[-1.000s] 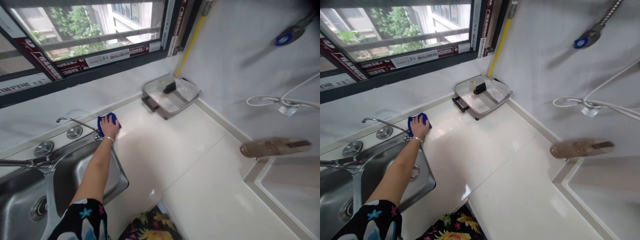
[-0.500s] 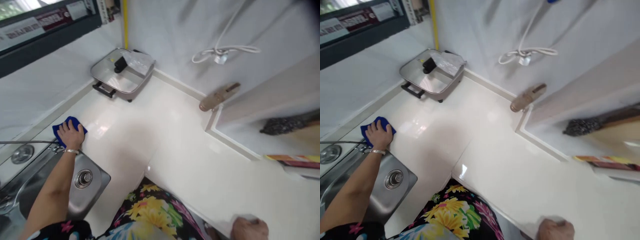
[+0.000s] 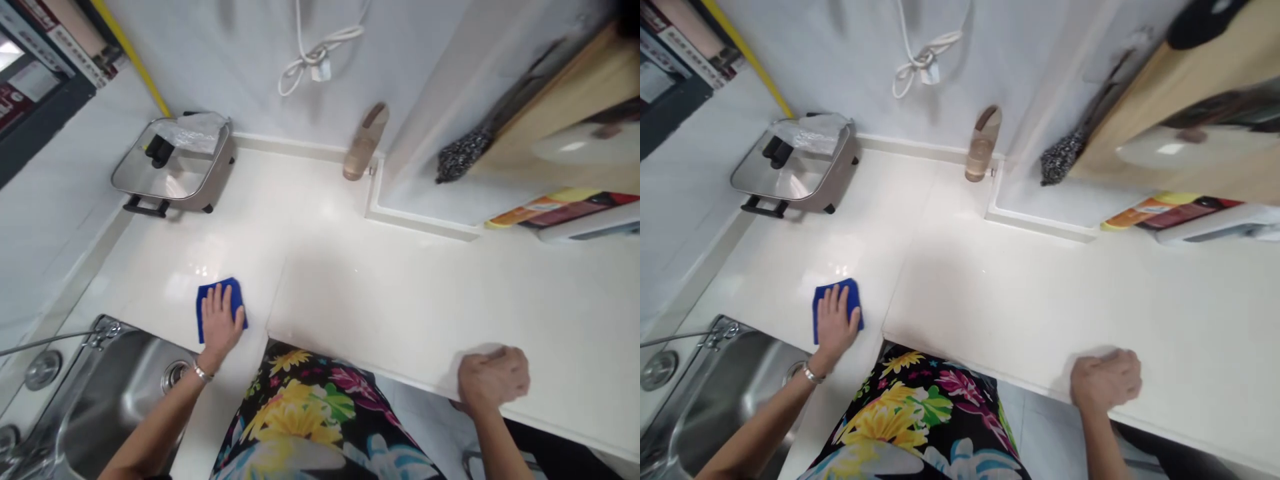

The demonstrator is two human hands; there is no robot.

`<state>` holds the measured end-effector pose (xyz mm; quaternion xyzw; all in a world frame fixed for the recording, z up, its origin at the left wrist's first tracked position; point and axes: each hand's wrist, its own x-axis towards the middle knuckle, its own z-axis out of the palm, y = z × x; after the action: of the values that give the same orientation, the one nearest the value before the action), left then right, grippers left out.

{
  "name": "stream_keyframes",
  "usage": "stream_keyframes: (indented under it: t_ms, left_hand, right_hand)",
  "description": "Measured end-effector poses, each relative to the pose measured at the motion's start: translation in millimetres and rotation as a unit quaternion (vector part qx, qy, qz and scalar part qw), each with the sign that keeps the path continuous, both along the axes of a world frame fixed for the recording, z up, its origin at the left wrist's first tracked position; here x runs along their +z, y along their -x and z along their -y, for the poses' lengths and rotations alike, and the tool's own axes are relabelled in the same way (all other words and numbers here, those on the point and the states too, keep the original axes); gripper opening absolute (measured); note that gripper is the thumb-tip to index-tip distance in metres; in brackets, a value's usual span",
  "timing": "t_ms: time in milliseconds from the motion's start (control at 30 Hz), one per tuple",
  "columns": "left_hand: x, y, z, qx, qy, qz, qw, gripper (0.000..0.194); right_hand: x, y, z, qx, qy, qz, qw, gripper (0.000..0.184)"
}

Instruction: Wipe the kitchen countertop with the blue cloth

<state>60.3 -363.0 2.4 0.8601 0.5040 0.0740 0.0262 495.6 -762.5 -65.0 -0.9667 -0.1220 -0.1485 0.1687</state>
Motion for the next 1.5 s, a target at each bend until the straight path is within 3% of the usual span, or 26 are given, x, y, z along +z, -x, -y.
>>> stream_keyframes:
  t_ms: [200, 500, 700, 800, 867, 967, 1033, 1200, 1367, 1433, 1500]
  left_hand:
    - [5.9, -85.9, 43.2, -0.213, 0.049, -0.004, 0.976, 0.068]
    - [-2.4, -178.4, 97.3, -0.442, 0.095, 0.035, 0.891, 0.074]
    - [-10.6, -257.6, 165.0, -0.544, 0.091, 0.086, 0.830, 0.070]
    - [-15.4, -278.7, 186.9, -0.557, 0.084, 0.101, 0.820, 0.070]
    - [-19.3, -283.1, 189.0, -0.564, 0.083, 0.118, 0.813, 0.069]
    - [-23.4, -283.0, 171.3, -0.562, 0.086, 0.147, 0.809, 0.065]
    - [-23.2, -283.6, 146.3, -0.530, 0.084, 0.153, 0.830, 0.063]
    - [-15.1, -288.4, 51.0, -0.372, 0.048, 0.143, 0.916, 0.058]
    - [-7.3, -286.4, -37.5, -0.247, 0.005, 0.130, 0.960, 0.059]
    - [-6.2, -285.7, -52.3, -0.217, -0.003, 0.125, 0.968, 0.060]
    - [-6.9, -284.9, -52.0, -0.203, -0.010, 0.122, 0.972, 0.061]
  right_hand:
    - [-2.8, -2.9, -3.4, -0.029, -0.018, 0.026, 0.999, 0.065]
    - [1.4, 1.6, -11.6, -0.030, -0.028, 0.027, 0.999, 0.062]
    - [9.8, 5.1, -20.8, -0.048, -0.041, 0.012, 0.998, 0.058]
    - [12.4, 5.5, -22.3, -0.043, -0.043, 0.012, 0.998, 0.057]
    - [13.1, 5.4, -22.6, -0.043, -0.045, 0.012, 0.998, 0.057]
    - [13.6, 5.3, -23.4, -0.044, -0.049, 0.009, 0.998, 0.057]
    - [13.7, 5.4, -24.0, -0.044, -0.050, 0.008, 0.998, 0.058]
    - [13.8, 6.0, -25.4, -0.053, -0.049, 0.007, 0.997, 0.057]
    - [15.6, 7.4, -28.3, -0.056, -0.048, 0.011, 0.997, 0.056]
    - [15.5, 6.9, -28.8, -0.057, -0.044, 0.014, 0.997, 0.056]
    - [13.8, 5.5, -28.2, -0.052, -0.040, 0.016, 0.998, 0.056]
